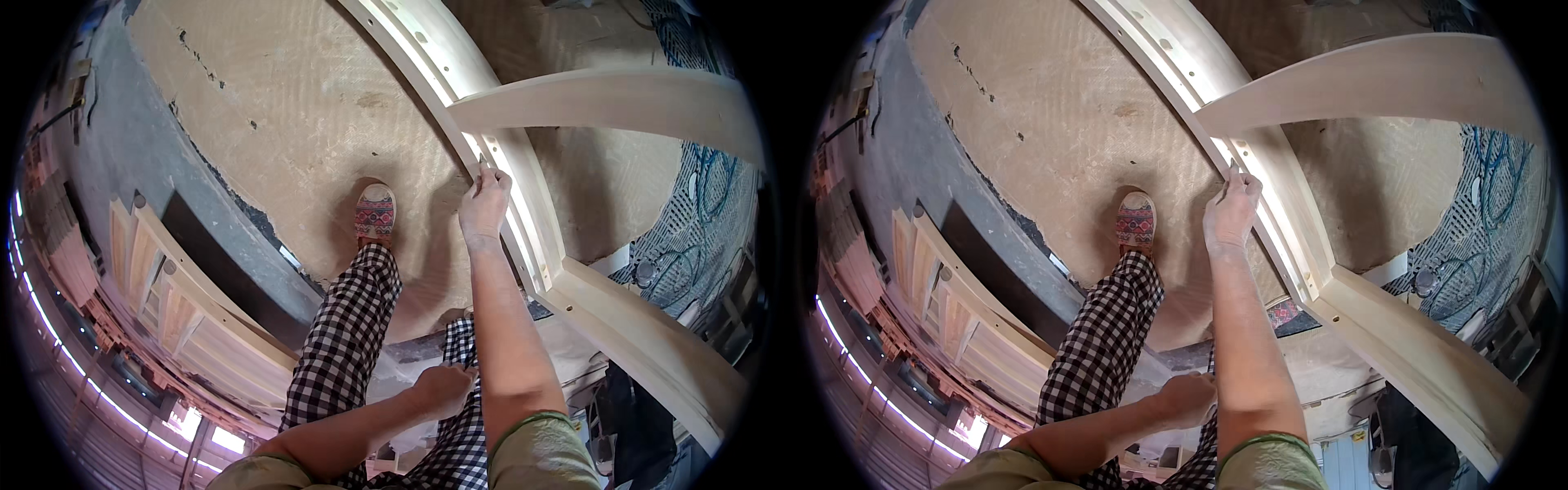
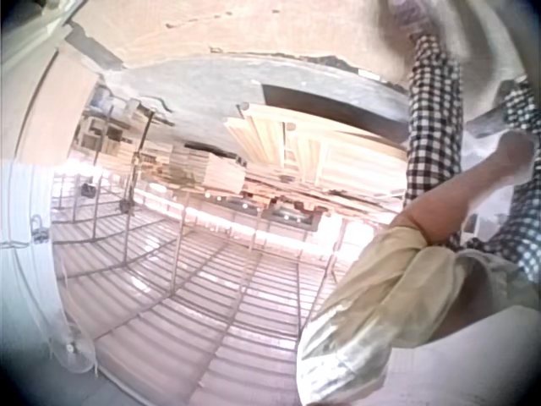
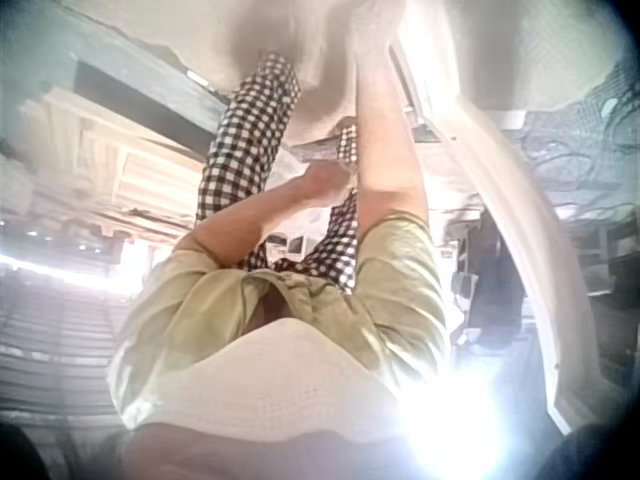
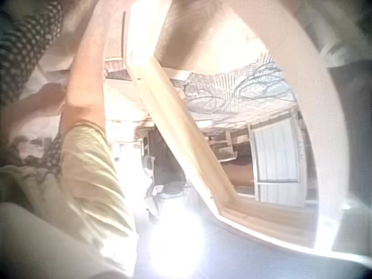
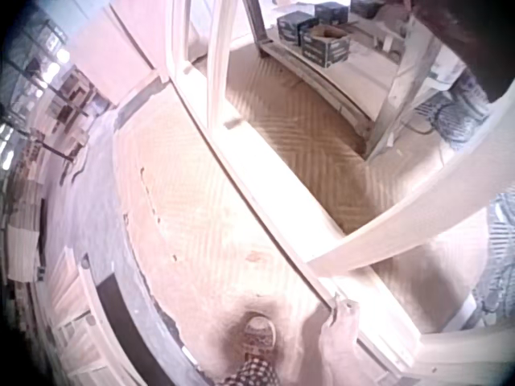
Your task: The person sands the curved and flat surfaces of a wooden frame using a pneumatic orbital sander and then uses a small tool to scrape or clean around the joints of the frame.
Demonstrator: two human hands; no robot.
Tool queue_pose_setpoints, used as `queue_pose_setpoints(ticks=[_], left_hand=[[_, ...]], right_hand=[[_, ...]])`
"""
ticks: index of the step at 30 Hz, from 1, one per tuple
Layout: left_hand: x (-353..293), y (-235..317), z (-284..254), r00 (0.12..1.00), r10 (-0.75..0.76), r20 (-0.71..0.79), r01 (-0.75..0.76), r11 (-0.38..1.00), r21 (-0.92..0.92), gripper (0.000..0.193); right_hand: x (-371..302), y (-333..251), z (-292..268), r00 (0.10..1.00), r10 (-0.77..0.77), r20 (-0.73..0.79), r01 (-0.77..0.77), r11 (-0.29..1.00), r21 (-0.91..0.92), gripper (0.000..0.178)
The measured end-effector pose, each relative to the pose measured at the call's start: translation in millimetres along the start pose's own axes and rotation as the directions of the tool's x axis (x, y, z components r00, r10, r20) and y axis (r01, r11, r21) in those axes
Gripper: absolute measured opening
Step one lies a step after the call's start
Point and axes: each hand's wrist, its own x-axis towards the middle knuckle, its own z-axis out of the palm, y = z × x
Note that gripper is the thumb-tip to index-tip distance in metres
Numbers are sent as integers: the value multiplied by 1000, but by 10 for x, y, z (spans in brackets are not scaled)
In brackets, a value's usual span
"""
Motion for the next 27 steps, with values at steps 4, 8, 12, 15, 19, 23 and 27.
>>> queue_pose_setpoints(ticks=[4, 8, 12, 15, 19, 23, 27], left_hand=[[-74, 48, -71, 998, 28, -50, -29, 999, -15, 30], [-73, 56, -59, 997, 15, -81, -18, 999, -36, 27], [-51, 42, -45, 988, 64, -138, -72, 996, -54, 25], [-87, 114, -228, 997, 80, 21, -81, 997, 17, 31], [-132, 67, -247, 999, 34, 6, -34, 999, -37, 29], [-157, 96, -343, 991, 10, 137, -15, 999, 38, 25], [-145, 54, -420, 992, -43, 120, 32, 995, 90, 22]], right_hand=[[-23, -140, -10, 989, 143, 32, -142, 989, -29, 29], [34, -66, -127, 989, 107, 101, -102, 993, -53, 28], [35, -78, -123, 994, 81, 70, -81, 997, 8, 28], [13, -69, -88, 991, 120, 60, -117, 992, -45, 31], [-85, -83, -131, 993, 114, 28, -114, 993, 10, 26], [-113, 87, -80, 995, 63, -80, -61, 998, 20, 26], [-174, -9, -169, 998, 64, 20, -64, 998, 0, 25]])
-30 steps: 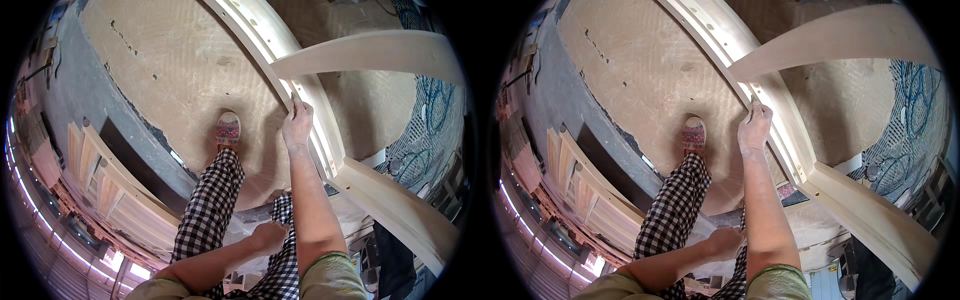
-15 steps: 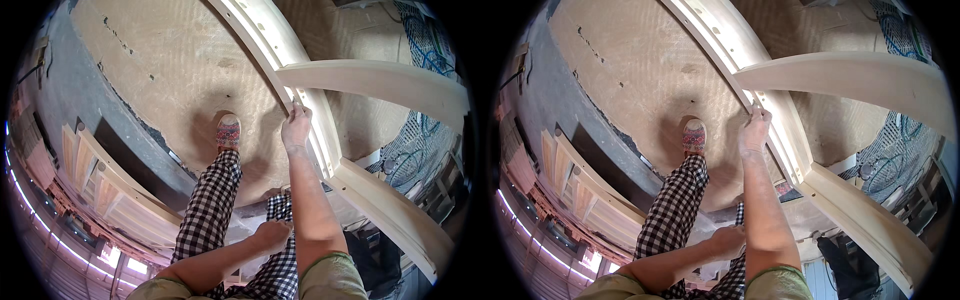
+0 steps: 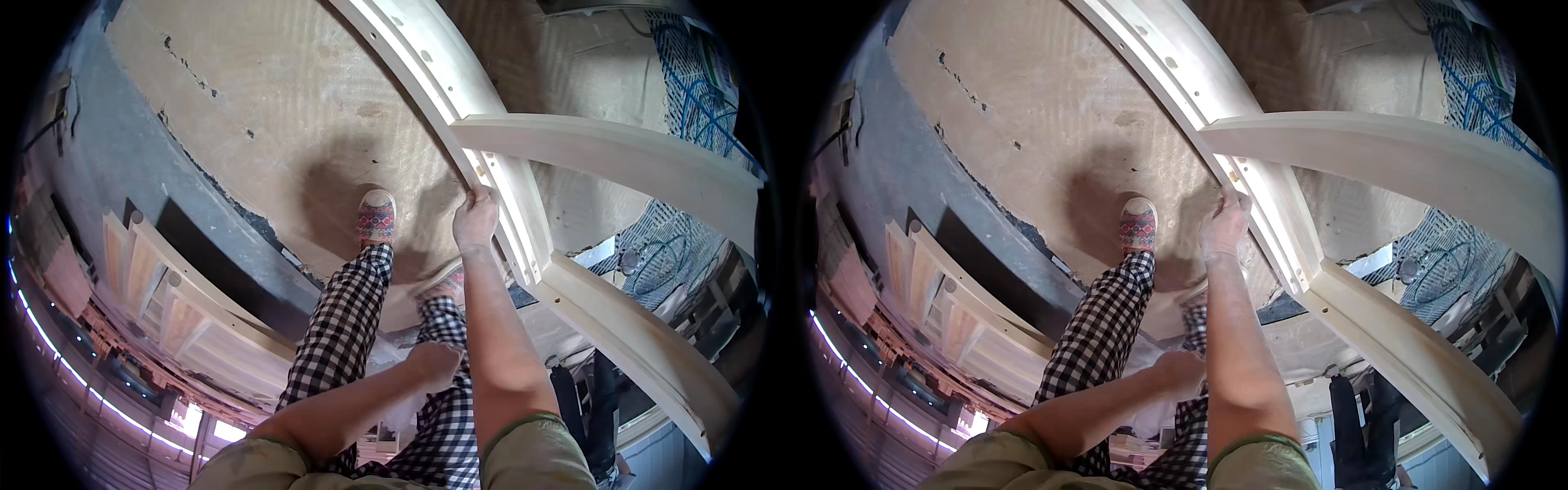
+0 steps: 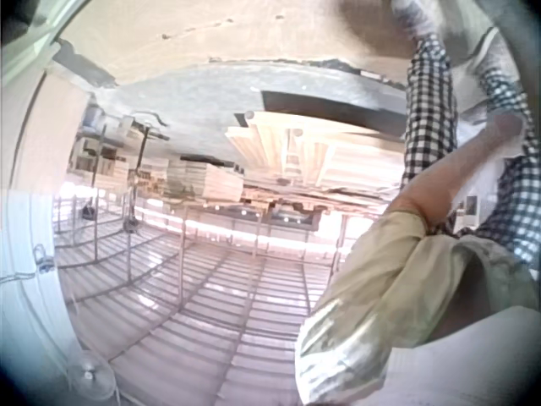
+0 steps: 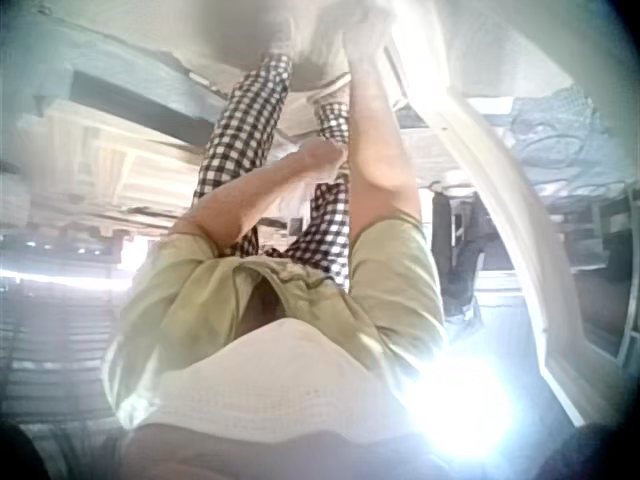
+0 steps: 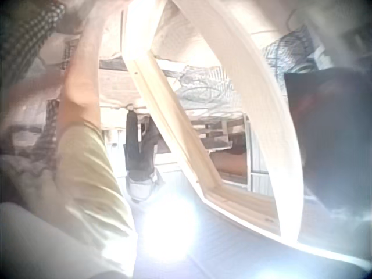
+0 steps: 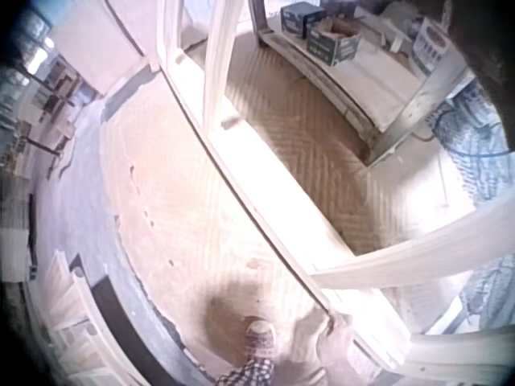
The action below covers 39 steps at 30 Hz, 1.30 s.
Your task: The person sands the curved and flat surfaces of a wooden frame using a pneumatic orbital sander and then uses a small tool to scrape or clean around the joints of the frame.
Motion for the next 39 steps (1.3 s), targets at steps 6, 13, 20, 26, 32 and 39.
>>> queue_pose_setpoints(ticks=[6, 13, 20, 26, 32, 39], left_hand=[[-128, -98, -508, 956, -185, -227, 203, 978, 58, 30], [-684, 203, -850, 973, -136, -188, 174, 964, 199, 33], [-731, -280, -1155, 955, -116, -274, 179, 959, 217, 31], [-793, -655, -1432, 985, -140, -100, 165, 934, 317, 29], [-948, -632, -1561, 994, -82, -79, 102, 950, 297, 28], [-926, -599, -1596, 993, -114, -30, 118, 945, 306, 40]], right_hand=[[-21, -198, -51, 846, 390, 363, -532, 645, 548, 26], [114, -53, -183, 929, 330, 167, -335, 942, -3, 27], [246, -229, -214, 874, 470, 126, -474, 881, 2, 29], [249, -159, -226, 879, 474, 54, -462, 874, -152, 29], [177, 89, -234, 950, 310, 27, -304, 942, -144, 25], [111, 370, -243, 1000, 24, 14, -24, 1000, 0, 18]])
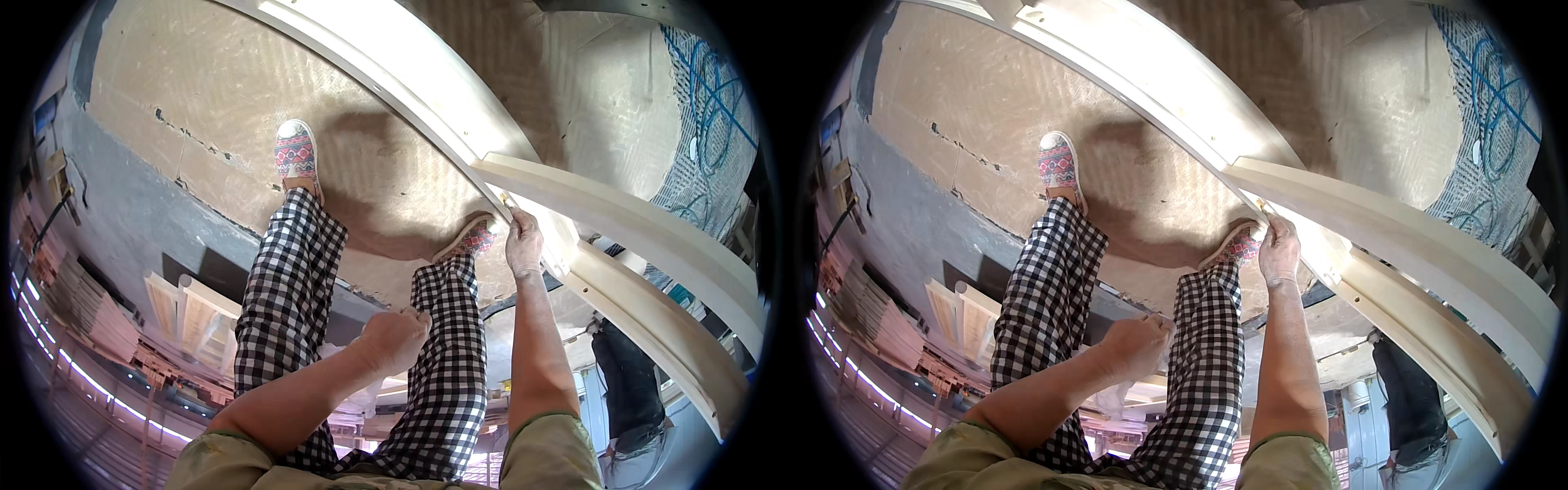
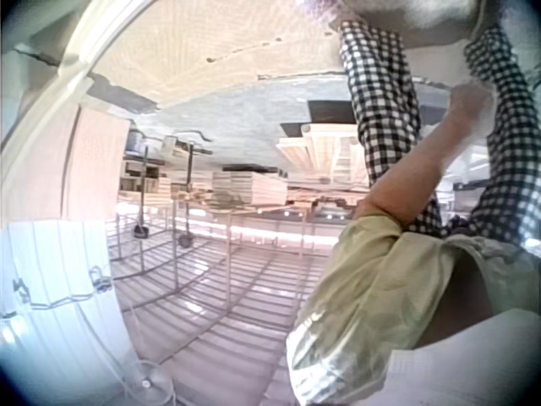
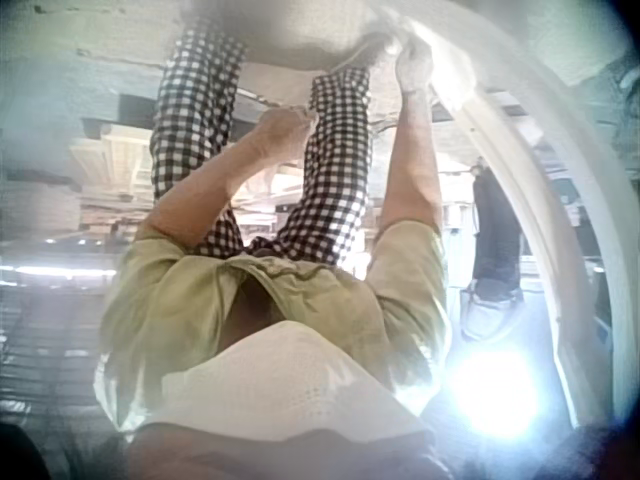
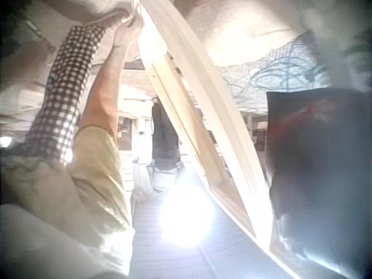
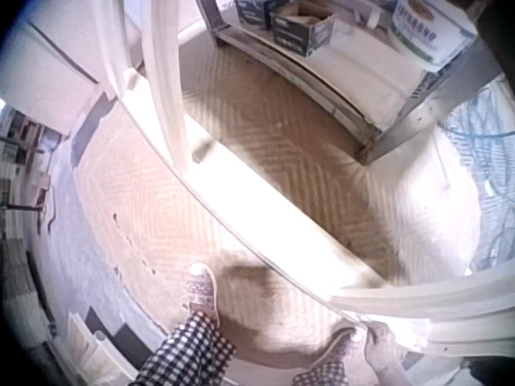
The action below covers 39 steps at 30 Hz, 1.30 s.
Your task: The person sands the curved and flat surfaces of a wooden frame using a pneumatic orbital sander and then uses a small tool to scrape or clean around the joints of the frame.
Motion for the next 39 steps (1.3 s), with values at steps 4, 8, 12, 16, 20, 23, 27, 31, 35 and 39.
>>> queue_pose_setpoints(ticks=[4, 8, 12, 16, 20, 23, 27, 31, 35, 39], left_hand=[[31, 0, 69, 1000, -4, -14, 4, 1000, -1, 41], [46, 51, 30, 1000, -3, -8, 3, 1000, 9, 42], [79, 124, -42, 999, -22, 27, 23, 999, -32, 31], [114, 100, -18, 999, -30, 22, 30, 999, -16, 28], [81, 61, 15, 1000, 5, 16, -5, 1000, 1, 29], [75, 65, 6, 1000, 2, 16, -3, 1000, 9, 33], [70, 94, -38, 996, -27, 80, 27, 1000, 1, 44], [61, 68, 32, 999, -2, 47, 1, 1000, 9, 47], [79, 66, 23, 999, -5, 42, 4, 1000, 22, 46], [82, 85, -7, 998, -7, 55, 7, 1000, -5, 46]], right_hand=[[64, -6, 32, 1000, 7, -7, -7, 1000, -31, 18], [86, -87, 30, 999, 48, -17, -48, 998, -29, 16], [113, -182, -10, 995, -18, 103, 15, 999, 34, 20], [-170, -402, 134, 986, 60, 154, -92, 974, 209, 21], [-207, -552, 150, 989, 146, -30, -142, 983, 119, 22], [-124, -254, 109, 975, 205, -91, -201, 978, 50, 22], [-9, -160, 75, 987, 152, -61, -154, 987, -34, 21], [26, -105, 43, 986, 164, -41, -165, 986, -17, 18], [64, -81, 18, 972, 236, -2, -236, 972, 11, 17], [86, -177, 67, 966, 259, -2, -259, 966, -3, 19]])
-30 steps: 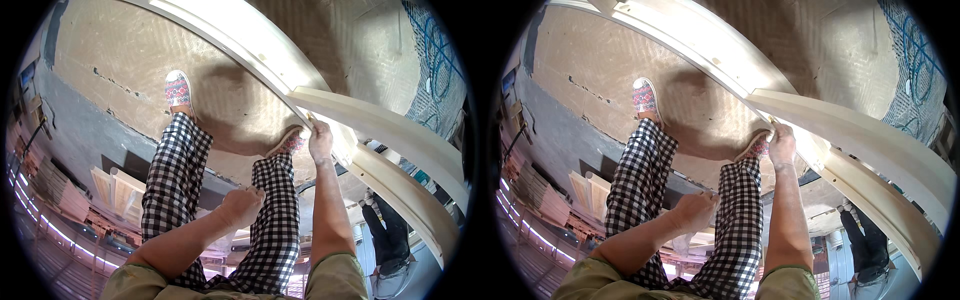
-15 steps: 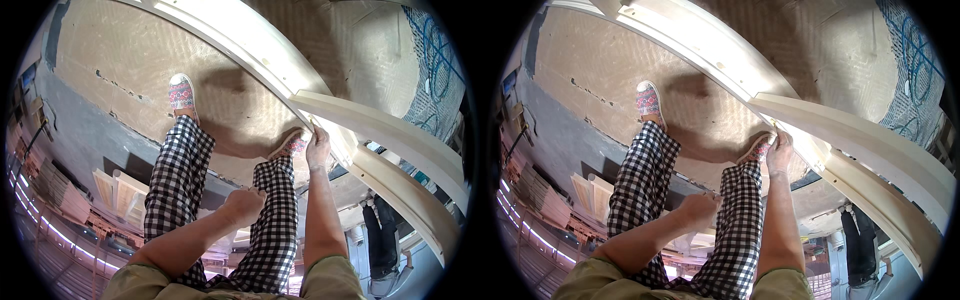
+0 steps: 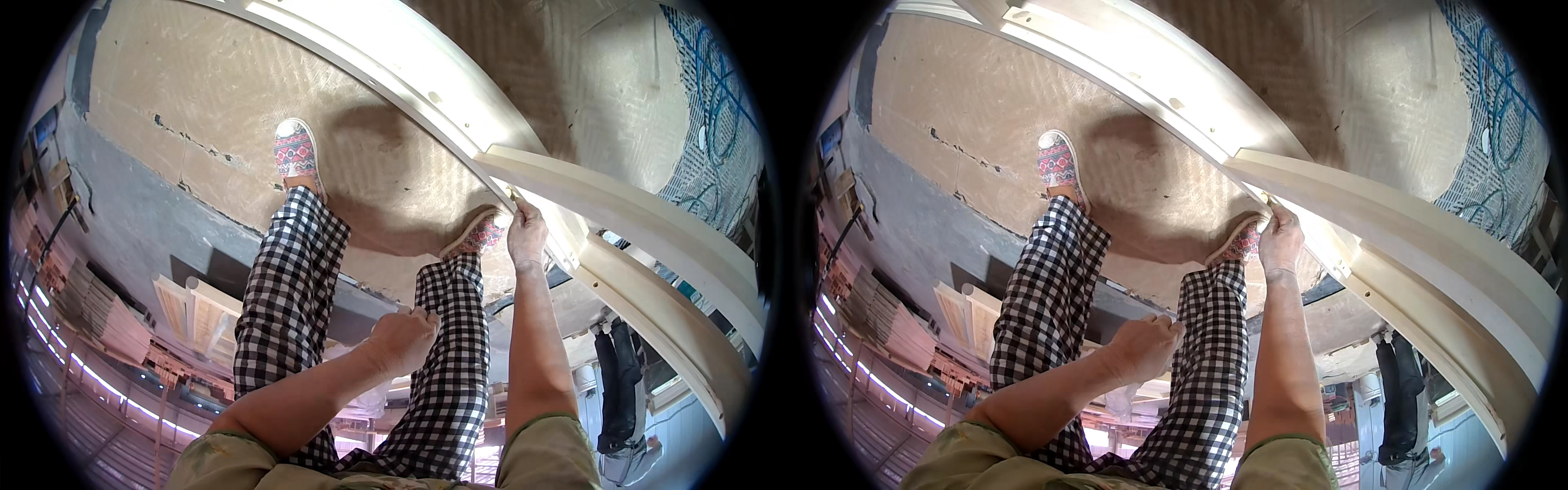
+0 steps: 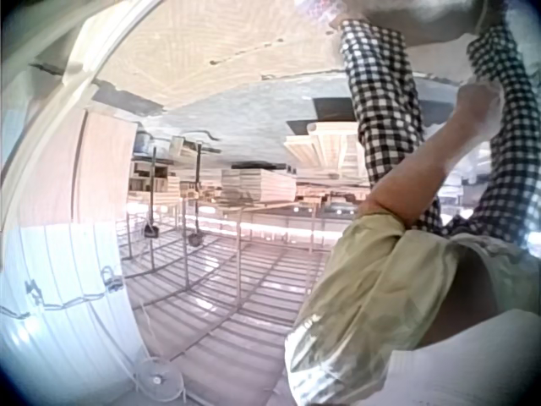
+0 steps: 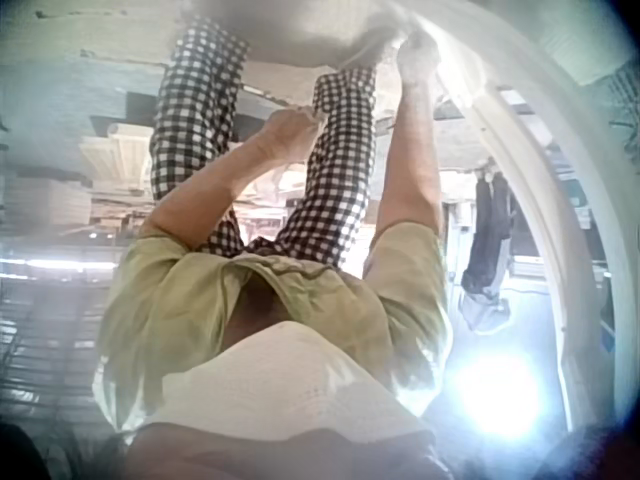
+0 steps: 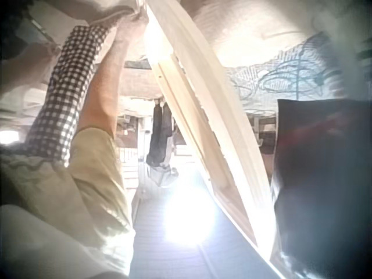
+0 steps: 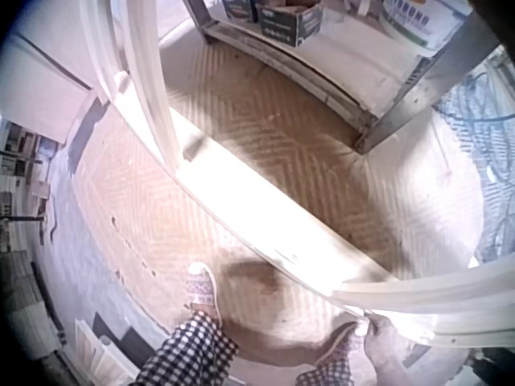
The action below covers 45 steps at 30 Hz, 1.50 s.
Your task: The person sands the curved and flat surfaces of a wooden frame using a pneumatic orbital sander and then uses a small tool to scrape or clean around the joints of the frame.
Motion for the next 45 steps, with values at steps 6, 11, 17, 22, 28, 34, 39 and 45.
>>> queue_pose_setpoints(ticks=[6, 11, 17, 22, 28, 34, 39, 45], left_hand=[[-8, 28, -24, 1000, -4, 11, 4, 1000, -31, 37], [-2, -8, -9, 999, -4, -40, 2, 999, -52, 30], [-33, 29, -46, 996, 49, -79, -53, 998, -46, 27], [-52, 38, -84, 997, 41, -62, -45, 997, -58, 25], [-92, 31, -71, 995, 40, -96, -47, 997, -66, 23], [-72, 40, -70, 993, 57, -102, -64, 995, -72, 24], [-77, 63, -126, 999, 33, -40, -36, 996, -77, 26], [-80, 68, -94, 996, 45, -73, -50, 996, -72, 26]], right_hand=[[-50, -118, -91, 985, -145, 91, 140, 989, 55, 21], [-298, -724, 119, 959, -283, 14, 276, 943, 186, 29], [-44, -1257, 360, 950, -281, -139, 292, 954, 72, 26], [-4, -1316, 515, 953, -239, -188, 238, 971, -28, 25], [-1, -1377, 406, 983, -181, -40, 181, 983, -17, 24], [-22, -1248, 502, 957, -246, -154, 242, 969, -48, 26], [-50, -1182, 481, 977, -213, -22, 213, 977, 24, 39], [-47, -1208, 511, 965, -204, -163, 212, 977, 32, 26]])
